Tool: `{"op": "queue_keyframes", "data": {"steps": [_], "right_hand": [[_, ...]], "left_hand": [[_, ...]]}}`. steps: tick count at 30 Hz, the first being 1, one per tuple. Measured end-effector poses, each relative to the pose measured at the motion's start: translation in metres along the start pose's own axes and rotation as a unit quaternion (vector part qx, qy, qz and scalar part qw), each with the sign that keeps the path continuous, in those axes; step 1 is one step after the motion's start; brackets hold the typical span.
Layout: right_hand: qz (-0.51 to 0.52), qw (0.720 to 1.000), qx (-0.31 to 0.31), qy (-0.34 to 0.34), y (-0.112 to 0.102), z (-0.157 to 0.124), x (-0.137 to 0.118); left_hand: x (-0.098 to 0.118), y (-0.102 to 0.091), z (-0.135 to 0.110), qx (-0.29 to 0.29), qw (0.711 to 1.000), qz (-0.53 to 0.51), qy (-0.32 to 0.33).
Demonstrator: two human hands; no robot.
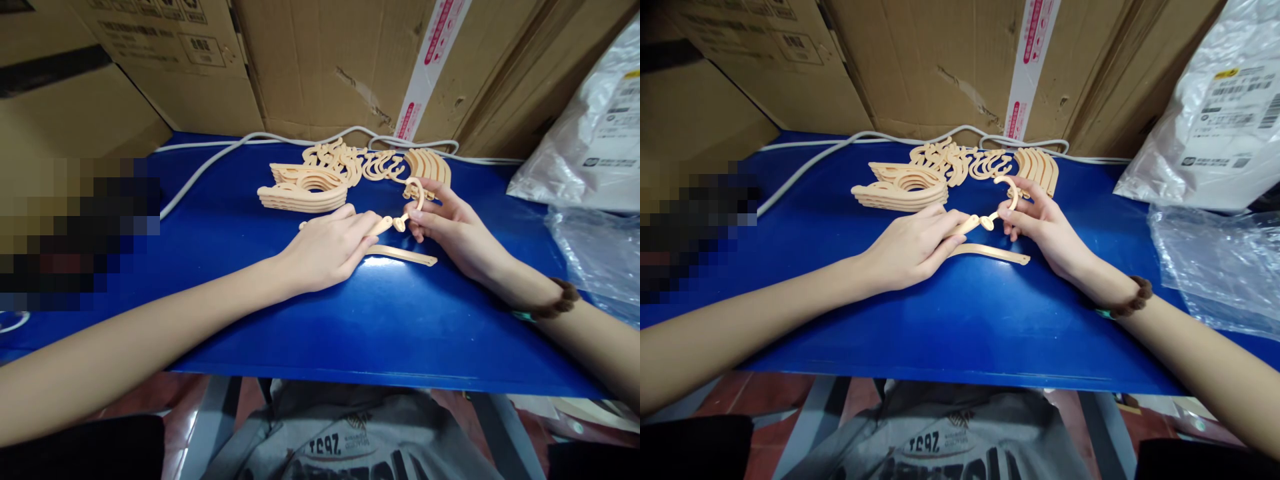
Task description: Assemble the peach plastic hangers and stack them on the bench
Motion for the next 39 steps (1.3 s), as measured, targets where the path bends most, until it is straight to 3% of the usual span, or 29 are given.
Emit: {"op": "queue_keyframes", "data": {"steps": [16, 39], "right_hand": [[-0.039, 0.999, -0.013, -0.005, 0.0001, -0.0014, -0.0022], [-0.063, 0.998, -0.011, -0.01, 0.0024, -0.0033, -0.0036]], "left_hand": [[-0.0019, 0.0023, 0.0004, 0.06, 0.996, 0.014, 0.06], [-0.006, 0.0031, -0.0017, 0.064, 0.995, -0.045, 0.055]]}}
Point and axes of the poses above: each hand's wrist, its own z-axis towards the middle knuckle, its own y-axis out of the palm, x = y × z, the point moved 2 cm from there along z, towards the middle knuckle, and after that the axes turned 1 degree about y, right-handed, at the moved point
